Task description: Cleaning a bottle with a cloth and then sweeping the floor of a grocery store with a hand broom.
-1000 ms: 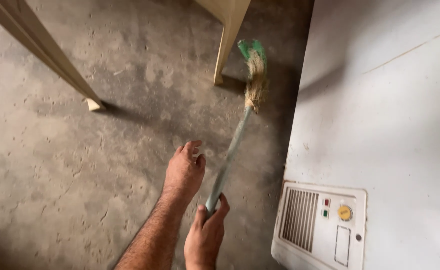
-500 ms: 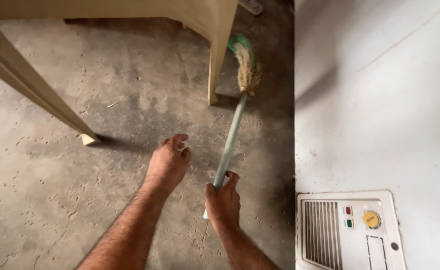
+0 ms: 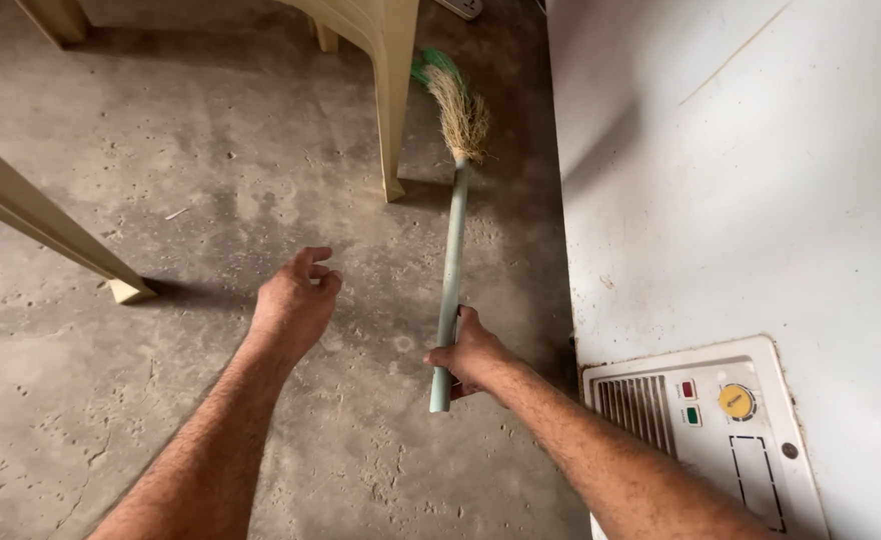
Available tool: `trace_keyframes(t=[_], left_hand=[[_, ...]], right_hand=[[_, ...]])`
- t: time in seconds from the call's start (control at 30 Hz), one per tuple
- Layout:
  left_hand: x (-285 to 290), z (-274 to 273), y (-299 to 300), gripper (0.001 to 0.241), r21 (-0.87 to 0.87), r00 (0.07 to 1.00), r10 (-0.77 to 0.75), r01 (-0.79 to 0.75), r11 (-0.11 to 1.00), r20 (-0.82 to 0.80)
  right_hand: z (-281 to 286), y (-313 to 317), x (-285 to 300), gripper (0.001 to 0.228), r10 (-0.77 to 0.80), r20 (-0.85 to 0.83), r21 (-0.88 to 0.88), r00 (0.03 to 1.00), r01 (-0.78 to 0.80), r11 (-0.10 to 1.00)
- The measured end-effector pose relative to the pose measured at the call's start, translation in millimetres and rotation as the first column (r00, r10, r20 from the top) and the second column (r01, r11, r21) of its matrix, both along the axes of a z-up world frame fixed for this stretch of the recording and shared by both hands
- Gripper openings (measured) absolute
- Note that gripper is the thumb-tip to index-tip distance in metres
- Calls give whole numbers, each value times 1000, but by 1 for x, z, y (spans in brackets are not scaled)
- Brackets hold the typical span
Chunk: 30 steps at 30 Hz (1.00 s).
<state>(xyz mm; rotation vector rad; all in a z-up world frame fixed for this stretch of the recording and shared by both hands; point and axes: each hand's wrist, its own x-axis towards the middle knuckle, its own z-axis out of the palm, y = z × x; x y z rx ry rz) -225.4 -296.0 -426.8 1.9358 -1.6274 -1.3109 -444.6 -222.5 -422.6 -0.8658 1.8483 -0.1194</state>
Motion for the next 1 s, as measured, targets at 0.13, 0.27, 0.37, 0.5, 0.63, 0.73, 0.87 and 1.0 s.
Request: trace_keyframes(t=[0.13, 0.27, 0.37, 0.5, 0.63, 0.73, 0.87, 1.0], left_hand=[[10, -5, -3, 48, -18, 1000, 18, -17, 1000, 23], [22, -15, -6, 47, -22, 997, 25, -23, 999, 71], [29, -12, -11, 48, -25, 998, 51, -50, 998, 46], [42, 16, -8, 52, 21, 972, 209, -208, 978, -107], [65, 21, -8, 56, -21, 937, 311, -318, 948, -161], [73, 23, -11, 62, -90, 919, 350, -370, 925, -182], [80, 13, -15, 66, -159, 898, 399, -428, 890, -184], [88, -5, -26, 69, -276, 891, 423, -453, 848, -165]], right_hand=[[-11, 0, -5, 97, -21, 73, -28, 997, 23, 999], [-18, -5, 0, 99, -80, 118, -3, 990, 81, 997], [-19, -14, 4, 101, -116, 161, -20, 980, 120, 993], [-24, -14, 4, 98, -106, 191, -62, 976, 120, 991], [-23, -16, 15, 99, -95, 211, -70, 973, 112, 991], [-23, -19, 12, 99, -129, 195, -45, 972, 140, 989], [-23, -21, 9, 105, -132, 192, -49, 972, 144, 988], [-19, -24, 13, 108, -142, 207, -50, 968, 156, 987]])
